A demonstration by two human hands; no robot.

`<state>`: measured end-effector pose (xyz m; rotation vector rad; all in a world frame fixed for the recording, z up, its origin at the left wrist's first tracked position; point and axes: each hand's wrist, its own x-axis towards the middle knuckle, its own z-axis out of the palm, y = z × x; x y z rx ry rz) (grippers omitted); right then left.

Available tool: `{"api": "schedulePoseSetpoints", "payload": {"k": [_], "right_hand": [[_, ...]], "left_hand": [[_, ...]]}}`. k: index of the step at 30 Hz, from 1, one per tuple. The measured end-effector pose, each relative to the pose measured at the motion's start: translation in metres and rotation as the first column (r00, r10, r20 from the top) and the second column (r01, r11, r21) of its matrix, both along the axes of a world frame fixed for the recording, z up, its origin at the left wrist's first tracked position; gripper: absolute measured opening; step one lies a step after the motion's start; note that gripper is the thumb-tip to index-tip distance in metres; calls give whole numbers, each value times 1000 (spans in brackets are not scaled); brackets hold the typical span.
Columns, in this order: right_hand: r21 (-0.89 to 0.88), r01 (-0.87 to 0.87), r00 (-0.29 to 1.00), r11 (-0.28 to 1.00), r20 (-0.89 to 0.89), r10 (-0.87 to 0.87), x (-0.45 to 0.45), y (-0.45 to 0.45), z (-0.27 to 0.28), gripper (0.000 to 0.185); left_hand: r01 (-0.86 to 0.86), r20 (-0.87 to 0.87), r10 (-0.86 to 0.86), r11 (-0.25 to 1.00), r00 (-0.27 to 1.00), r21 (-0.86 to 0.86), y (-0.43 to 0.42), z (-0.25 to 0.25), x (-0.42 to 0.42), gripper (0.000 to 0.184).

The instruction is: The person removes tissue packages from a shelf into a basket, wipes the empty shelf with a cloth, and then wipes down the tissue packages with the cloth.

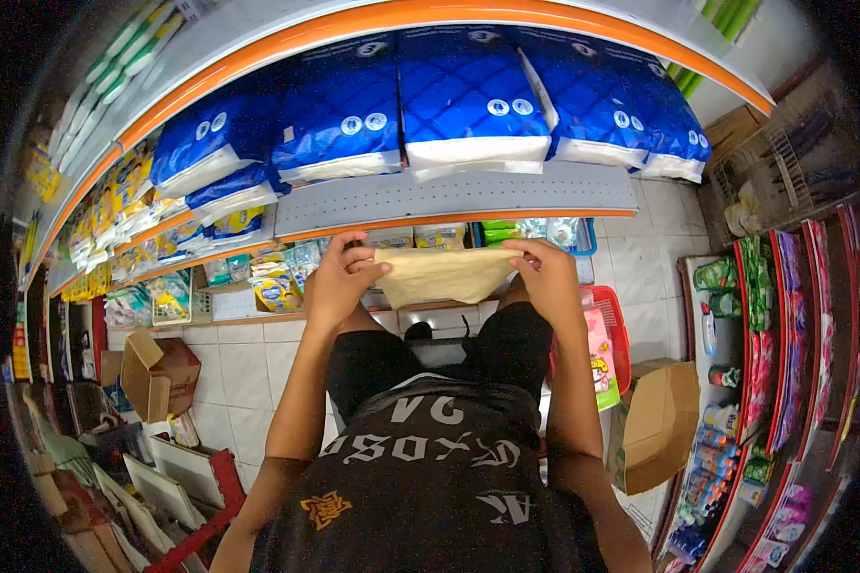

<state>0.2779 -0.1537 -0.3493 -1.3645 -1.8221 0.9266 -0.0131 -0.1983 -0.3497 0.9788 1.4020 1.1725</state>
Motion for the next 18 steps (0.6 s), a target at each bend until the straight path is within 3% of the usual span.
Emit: {"api": "schedulePoseSetpoints", "payload": {"k": [2, 3, 4, 6, 8, 12, 15, 18], "right_hand": [[-98, 4, 982, 995, -186, -23, 3, 4, -8, 27], [-205, 31, 983, 978, -173, -67, 0, 1, 6, 27], [-205, 18, 984, 979, -169, -54, 0, 3, 4, 27], [-242, -15, 965, 970, -257, -49, 6, 6, -1, 28], [-268, -35, 964, 963, -264, -38, 10, 7, 3, 27], [-301, 22, 965, 953, -243, -99, 16, 13, 20, 21], [-215, 58, 948, 975, -294, -122, 12, 16, 30, 16], [-176, 32, 969, 984, -234, -73, 13, 22, 32, 16]], "left_hand": [[-9, -89, 11, 1000, 996, 23, 5, -4, -3, 50], [9, -163, -1, 999, 987, 49, 6, -3, -3, 50], [28, -236, -10, 997, 972, 72, 8, -2, -3, 49], [-2, -201, 17, 997, 979, 71, 10, 2, 0, 47], [69, -25, -66, 989, 998, 129, 14, 3, -2, 44], [190, 77, -203, 971, 976, 146, 16, 22, -4, 35], [208, 71, -224, 961, 972, 181, 14, 35, -5, 28], [224, -2, -230, 945, 973, 236, 11, 46, -3, 23]]}}
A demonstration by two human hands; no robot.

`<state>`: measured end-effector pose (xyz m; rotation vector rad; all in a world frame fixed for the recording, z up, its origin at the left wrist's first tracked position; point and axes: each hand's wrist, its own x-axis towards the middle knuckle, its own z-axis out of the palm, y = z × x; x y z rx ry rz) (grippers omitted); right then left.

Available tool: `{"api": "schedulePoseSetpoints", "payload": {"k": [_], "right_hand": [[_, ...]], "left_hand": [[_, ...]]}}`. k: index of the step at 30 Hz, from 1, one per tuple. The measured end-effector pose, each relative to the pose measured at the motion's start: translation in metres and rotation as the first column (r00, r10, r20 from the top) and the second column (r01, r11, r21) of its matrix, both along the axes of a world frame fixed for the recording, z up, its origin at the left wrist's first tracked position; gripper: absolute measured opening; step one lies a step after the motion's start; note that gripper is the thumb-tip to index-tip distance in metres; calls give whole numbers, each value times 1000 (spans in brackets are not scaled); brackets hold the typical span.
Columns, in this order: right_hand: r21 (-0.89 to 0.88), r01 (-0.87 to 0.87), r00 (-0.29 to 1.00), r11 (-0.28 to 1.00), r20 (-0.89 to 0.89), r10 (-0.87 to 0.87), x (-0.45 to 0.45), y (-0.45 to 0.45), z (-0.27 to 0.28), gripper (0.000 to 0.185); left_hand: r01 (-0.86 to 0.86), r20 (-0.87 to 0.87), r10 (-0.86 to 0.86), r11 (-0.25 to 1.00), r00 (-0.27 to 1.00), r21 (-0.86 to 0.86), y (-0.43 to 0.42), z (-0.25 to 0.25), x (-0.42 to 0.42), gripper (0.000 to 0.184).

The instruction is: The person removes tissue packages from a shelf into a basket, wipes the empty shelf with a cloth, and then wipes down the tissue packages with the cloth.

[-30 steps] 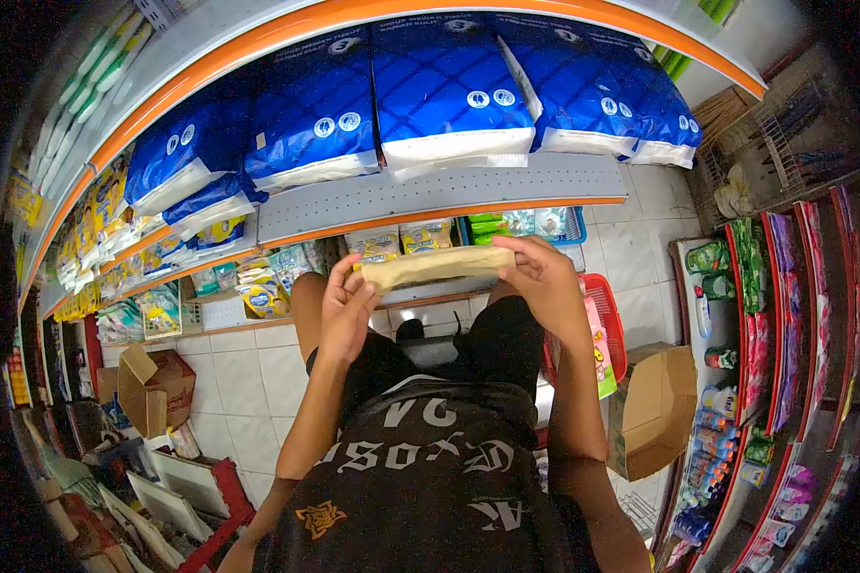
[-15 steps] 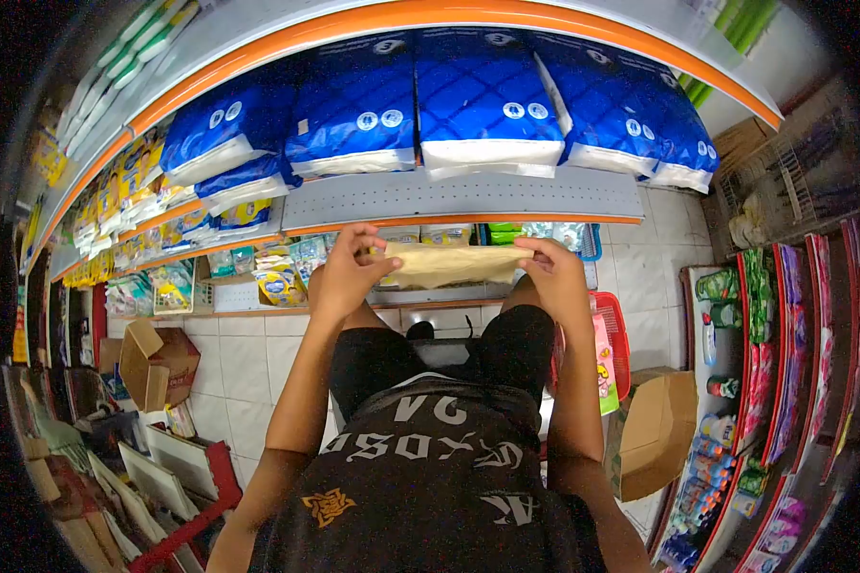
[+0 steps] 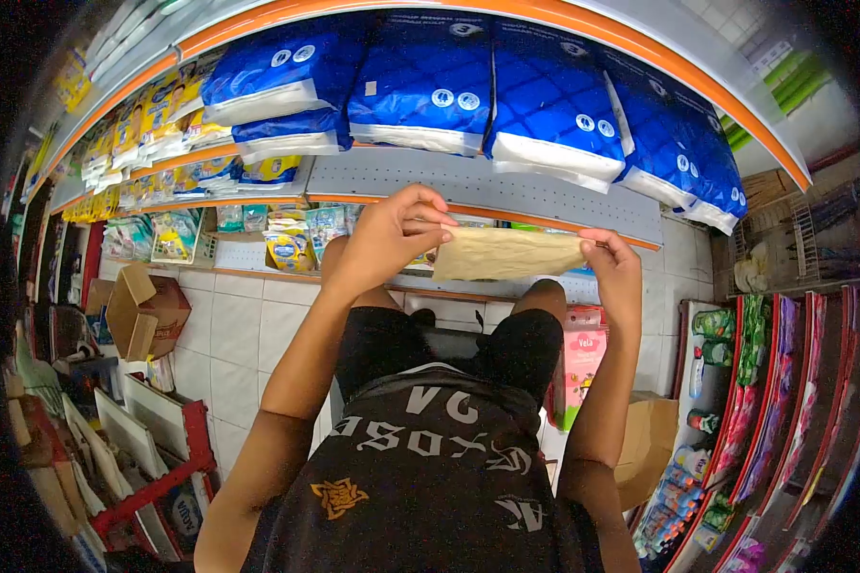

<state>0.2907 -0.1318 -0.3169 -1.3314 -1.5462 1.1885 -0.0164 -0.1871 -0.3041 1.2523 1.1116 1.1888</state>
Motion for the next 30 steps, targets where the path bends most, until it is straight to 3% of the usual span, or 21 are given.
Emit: {"api": "schedulePoseSetpoints", "payload": {"k": [6, 10, 12, 13, 14, 16, 17, 18, 19, 20, 21, 22, 23, 24, 26, 28, 30], "right_hand": [[29, -46, 996, 998, -77, 49, -11, 2, 14, 18], [85, -41, 999, 996, -14, 42, -12, 3, 11, 18], [366, -127, 920, 922, 391, -28, -13, 3, 18, 20], [431, -97, 927, 897, 367, -76, -19, -1, 23, 19], [425, -84, 927, 901, 366, -86, -25, -4, 29, 19], [574, -137, 952, 807, 301, -52, -29, -8, 34, 12], [535, -203, 960, 820, 275, 58, -26, -7, 33, 8], [528, -193, 961, 827, 273, 50, -22, -11, 31, 8], [286, -203, 979, 936, 31, 203, -18, -17, 30, 8], [40, -275, 929, 961, -246, 276, -16, -21, 31, 9], [66, -281, 910, 957, -297, 288, -17, -25, 36, 10], [73, -280, 909, 957, -300, 288, -18, -28, 39, 10], [119, -335, 753, 935, -562, 341, -19, -29, 43, 11], [181, -374, 525, 910, -767, 369, -20, -29, 46, 13], [192, -374, 338, 907, -883, 326, -30, -34, 48, 16], [185, -433, 183, 882, -940, 287, -51, -48, 46, 12], [-6, -501, 142, 866, -987, 75, -72, -53, 23, 11]], "left_hand": [[-29, -120, 37, 997, 992, 75, -7, 18, -2, 21], [-79, -259, 120, 983, 958, 165, -9, 21, -3, 22], [-84, -315, 154, 971, 937, 224, -11, 19, -2, 22], [-102, -369, 208, 953, 906, 286, -10, 19, -2, 22], [-89, -372, 193, 956, 908, 279, -11, 22, -2, 22], [-161, -428, 254, 957, 867, 241, -20, 32, 1, 24], [-137, -494, 301, 930, 816, 340, -20, 30, -1, 22], [-125, -498, 287, 935, 818, 333, -21, 31, -5, 22], [-46, -586, 270, 929, 764, 368, -22, 33, -9, 17], [34, -665, 264, 916, 698, 399, -21, 37, -13, 13], [60, -491, 61, 972, 869, 226, -24, 43, -14, 8], [62, -496, 62, 971, 866, 231, -26, 44, -16, 8], [168, -201, -115, 948, 973, 270, -26, 45, -19, 7], [255, 105, -306, 905, 946, 340, -27, 48, -18, 5], [241, 515, -306, 952, 801, 190, -31, 54, -3, 10], [323, 579, -309, 943, 755, 83, -24, 41, 1, 12], [197, 441, -93, 961, 893, -195, -31, 29, 14, 10]]}}
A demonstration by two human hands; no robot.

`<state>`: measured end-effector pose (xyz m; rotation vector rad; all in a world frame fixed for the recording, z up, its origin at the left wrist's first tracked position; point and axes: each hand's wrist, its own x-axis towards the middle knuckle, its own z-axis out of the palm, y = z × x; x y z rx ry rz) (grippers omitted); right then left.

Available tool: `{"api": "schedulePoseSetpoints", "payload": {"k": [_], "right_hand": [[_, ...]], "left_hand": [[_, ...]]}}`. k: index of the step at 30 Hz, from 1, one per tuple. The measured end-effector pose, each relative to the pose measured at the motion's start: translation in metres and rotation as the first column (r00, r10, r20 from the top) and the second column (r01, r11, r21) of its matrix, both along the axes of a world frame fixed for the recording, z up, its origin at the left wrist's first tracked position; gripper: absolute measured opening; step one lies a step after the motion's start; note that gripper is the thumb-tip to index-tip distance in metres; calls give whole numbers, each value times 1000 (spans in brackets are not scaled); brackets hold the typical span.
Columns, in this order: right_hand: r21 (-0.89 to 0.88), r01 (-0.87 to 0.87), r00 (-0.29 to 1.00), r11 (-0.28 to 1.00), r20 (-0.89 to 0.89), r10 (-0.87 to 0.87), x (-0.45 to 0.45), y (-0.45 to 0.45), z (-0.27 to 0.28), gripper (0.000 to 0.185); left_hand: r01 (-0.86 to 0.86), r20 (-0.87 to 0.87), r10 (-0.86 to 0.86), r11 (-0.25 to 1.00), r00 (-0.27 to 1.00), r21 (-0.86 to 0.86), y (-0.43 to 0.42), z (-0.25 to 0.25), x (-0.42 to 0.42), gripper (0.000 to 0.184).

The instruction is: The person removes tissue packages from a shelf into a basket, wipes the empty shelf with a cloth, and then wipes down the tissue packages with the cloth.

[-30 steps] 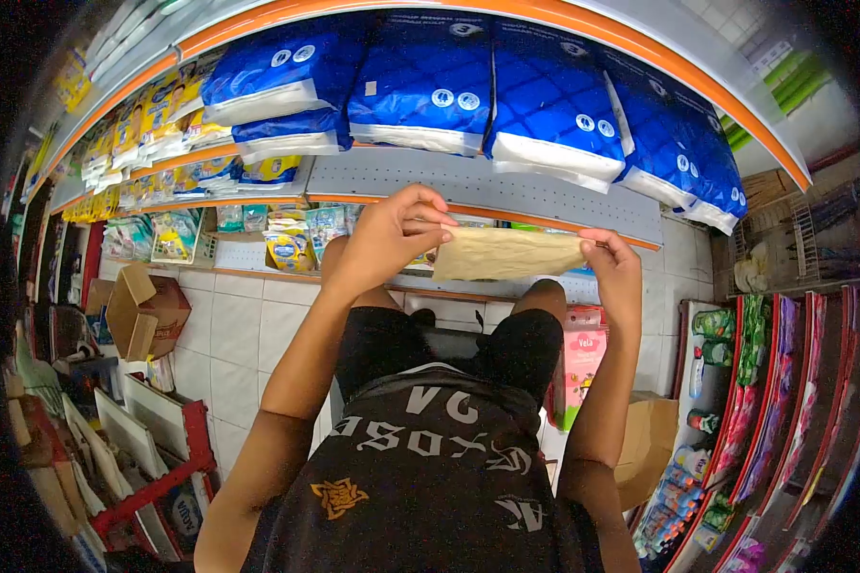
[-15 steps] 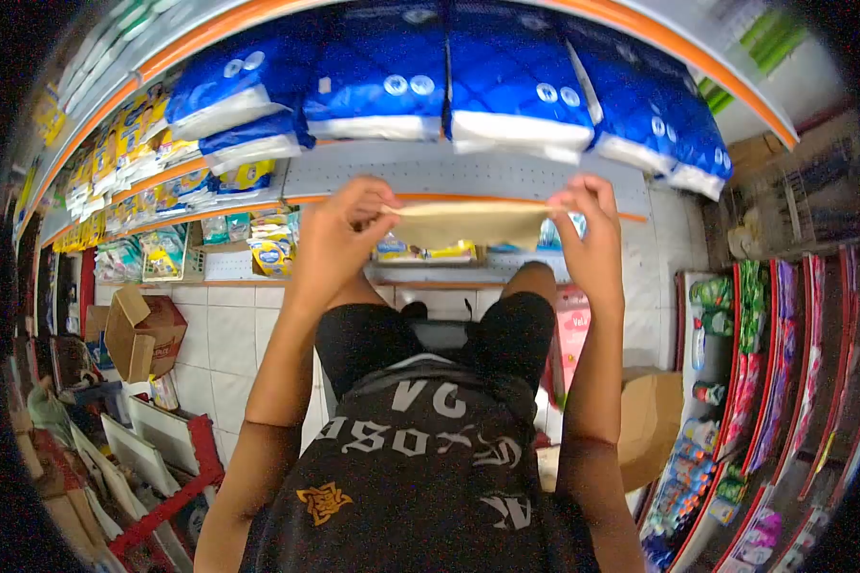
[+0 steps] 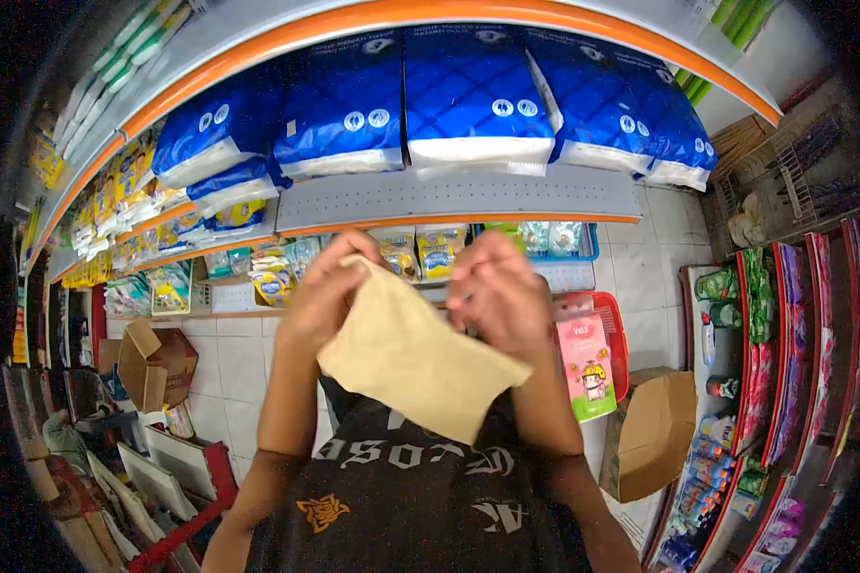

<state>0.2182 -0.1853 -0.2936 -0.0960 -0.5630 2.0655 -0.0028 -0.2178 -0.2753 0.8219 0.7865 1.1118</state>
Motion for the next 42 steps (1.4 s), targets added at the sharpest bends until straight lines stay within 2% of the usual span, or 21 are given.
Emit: {"api": "schedulePoseSetpoints", "payload": {"k": [2, 4, 5, 8, 12, 14, 15, 16, 17, 18, 24, 27, 29, 30, 32, 33, 34, 35, 37, 39, 42], "right_hand": [[-17, 18, 987, 1000, 162, -15, -30, -1, -64, 15], [-464, -189, 946, 865, 151, 288, -48, -18, -101, 24], [-281, -253, 880, 926, 330, 341, -50, -23, -153, 27], [-360, -491, 679, 793, 413, 608, -26, -18, -176, 35], [43, -234, 820, 971, 546, 173, 6, -50, -3, 39], [60, -256, 835, 965, 517, 189, 5, -45, -10, 39], [58, -272, 844, 960, 495, 209, 4, -41, -17, 40], [33, -295, 860, 955, 445, 250, 3, -37, -27, 40], [4, -317, 878, 949, 380, 291, 2, -32, -35, 40], [-28, -339, 895, 940, 298, 332, 0, -28, -42, 40], [-125, -461, 888, 879, -82, 453, 3, -7, -64, 42], [-146, -357, 883, 923, 269, 384, 9, -2, -57, 41], [-134, -349, 784, 928, 500, 367, 13, 3, -44, 38], [-135, -354, 783, 925, 498, 372, 11, 4, -43, 38], [-70, -251, 877, 966, 406, 257, 6, 10, -41, 31], [-29, -175, 843, 984, 511, 165, 0, 11, -36, 28], [-24, -182, 843, 983, 510, 168, -1, 14, -41, 28], [-41, -142, 833, 989, 535, 141, -1, 15, -54, 28], [-106, -124, 833, 987, 529, 161, -1, 16, -78, 27], [-158, -155, 828, 975, 518, 215, 0, 17, -101, 28], [-218, -184, 812, 958, 515, 273, 0, 22, -119, 29]], "left_hand": [[72, -184, -74, 997, 980, -15, -4, 2, 4, 12], [97, -251, -66, 989, 966, 115, -6, -12, 11, 12], [151, -363, -75, 971, 929, 184, -4, -17, 11, 12], [207, -416, -112, 960, 902, 190, 0, -9, 4, 12], [202, -355, -179, 979, 918, 27, 6, 0, -9, 15], [228, 82, -226, 973, 971, -19, 11, -25, -18, 22], [296, 334, -332, 942, 882, 157, 16, -54, -24, 31], [353, 710, -492, 868, 504, 350, 24, -90, -12, 41], [362, 814, -518, 835, 261, 415, 26, -124, -2, 42], [353, 867, -454, 861, 206, 367, 19, -129, 12, 42], [307, 894, -131, 952, 429, -8, -7, -109, 60, 50], [212, 676, -60, 967, 734, -144, -9, -83, 42, 56], [80, 132, -82, 997, 988, 22, -13, -73, 28, 58], [83, -290, -16, 972, 957, 220, -15, -71, 20, 58], [160, -641, 145, 906, 754, 392, -22, -68, -4, 58], [-166, 5, 169, 963, 986, 214, -31, -67, -24, 51], [-360, 201, 328, 921, 923, 147, -35, -51, -44, 49], [-511, 123, 496, 832, 860, 217, -38, -29, -69, 47], [-601, -332, 823, 564, 461, 566, -41, 26, -118, 43], [-365, -565, 787, 464, -249, 807, -40, 95, -154, 39], [-218, -592, 474, 630, -652, 745, -19, 183, -181, 34]]}}
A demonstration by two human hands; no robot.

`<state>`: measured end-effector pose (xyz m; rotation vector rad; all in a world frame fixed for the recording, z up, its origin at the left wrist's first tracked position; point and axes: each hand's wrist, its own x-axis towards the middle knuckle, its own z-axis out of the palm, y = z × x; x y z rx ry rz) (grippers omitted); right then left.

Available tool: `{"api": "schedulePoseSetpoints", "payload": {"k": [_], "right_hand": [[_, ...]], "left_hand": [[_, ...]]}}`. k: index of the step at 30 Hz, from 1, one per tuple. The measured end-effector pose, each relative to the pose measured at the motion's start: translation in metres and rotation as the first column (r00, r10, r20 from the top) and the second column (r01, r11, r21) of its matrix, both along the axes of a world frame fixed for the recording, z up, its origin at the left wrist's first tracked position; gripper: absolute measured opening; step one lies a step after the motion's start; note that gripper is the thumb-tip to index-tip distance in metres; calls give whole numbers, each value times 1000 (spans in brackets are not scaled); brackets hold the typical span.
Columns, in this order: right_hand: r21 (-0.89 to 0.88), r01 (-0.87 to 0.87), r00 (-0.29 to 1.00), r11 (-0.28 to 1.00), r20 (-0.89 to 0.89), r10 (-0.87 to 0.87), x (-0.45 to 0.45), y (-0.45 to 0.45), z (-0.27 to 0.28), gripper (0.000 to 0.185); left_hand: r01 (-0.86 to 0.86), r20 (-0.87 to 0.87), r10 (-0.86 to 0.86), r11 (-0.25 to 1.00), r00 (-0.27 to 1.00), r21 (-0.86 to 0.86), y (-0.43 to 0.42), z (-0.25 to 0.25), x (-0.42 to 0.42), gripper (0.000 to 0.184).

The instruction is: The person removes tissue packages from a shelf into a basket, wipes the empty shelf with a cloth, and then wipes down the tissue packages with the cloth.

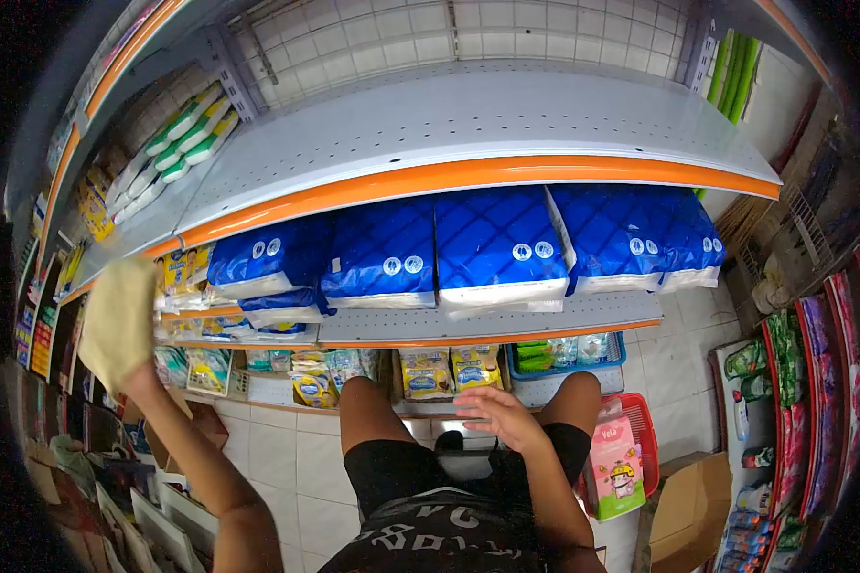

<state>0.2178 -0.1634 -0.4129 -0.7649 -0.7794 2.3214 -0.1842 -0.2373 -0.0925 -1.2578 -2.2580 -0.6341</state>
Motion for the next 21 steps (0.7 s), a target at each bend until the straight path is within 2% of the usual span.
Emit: {"api": "schedulePoseSetpoints", "payload": {"k": [1, 2, 4, 7, 9, 10, 11, 12, 13, 14, 15, 16, 17, 18, 20, 21], "right_hand": [[-23, -4, 1000, 1000, 17, 4, 1, 3, -4, 28], [-46, -8, 999, 999, 35, 9, 2, 6, -8, 28], [-48, 0, 1000, 999, 21, 1, 5, 16, -16, 28], [-36, 20, 999, 999, 37, -19, 11, 35, -31, 27], [2, 44, 992, 999, 117, -44, 20, 48, -41, 26], [5, 58, 992, 998, 113, -58, 26, 54, -57, 26], [11, 83, 980, 996, 181, -84, 33, 59, -79, 26], [17, 105, 963, 994, 248, -106, 42, 63, -99, 26], [-34, 152, 939, 988, 316, -134, 50, 64, -113, 24], [-34, 155, 940, 987, 313, -137, 54, 66, -129, 24], [91, 118, 871, 989, 469, -147, 57, 71, -150, 23], [207, 65, 776, 976, 605, -180, 58, 74, -156, 23], [245, 191, 852, 951, 440, -284, 56, 71, -163, 21], [164, 201, 894, 966, 372, -249, 52, 72, -162, 20], [84, 135, 933, 987, 324, -156, 41, 74, -157, 19], [94, 84, 922, 992, 369, -113, 36, 74, -156, 20]], "left_hand": [[-45, -26, 41, 990, 999, -137, 11, 25, -2, 33], [-83, -130, 72, 993, 989, -86, 24, 32, -20, 34], [-94, -244, 66, 990, 968, -103, 56, 34, -49, 37], [-49, -282, -12, 977, 959, -208, 108, 31, -77, 43], [56, -230, -136, 945, 964, -322, 143, 21, -91, 47], [140, -183, -222, 916, 958, -377, 156, 24, -63, 49], [211, 117, -177, 870, 977, -446, 166, 25, -34, 49], [299, 403, -92, 820, 911, -488, 173, 30, -4, 50], [303, 400, -99, 820, 911, -487, 179, 27, -7, 50], [505, 470, -316, 784, 825, -360, 180, 21, -18, 49], [683, 505, -517, 696, 691, -223, 180, 16, -22, 48], [688, 499, -525, 689, 690, -228, 181, 14, -15, 48], [652, 440, -508, 703, 740, -285, 181, 14, -7, 47], [613, 376, -494, 714, 784, -340, 184, 16, 1, 47], [653, 398, -524, 666, 753, -359, 201, 17, 22, 49], [692, 442, -541, 636, 716, -342, 208, 18, 43, 45]]}}
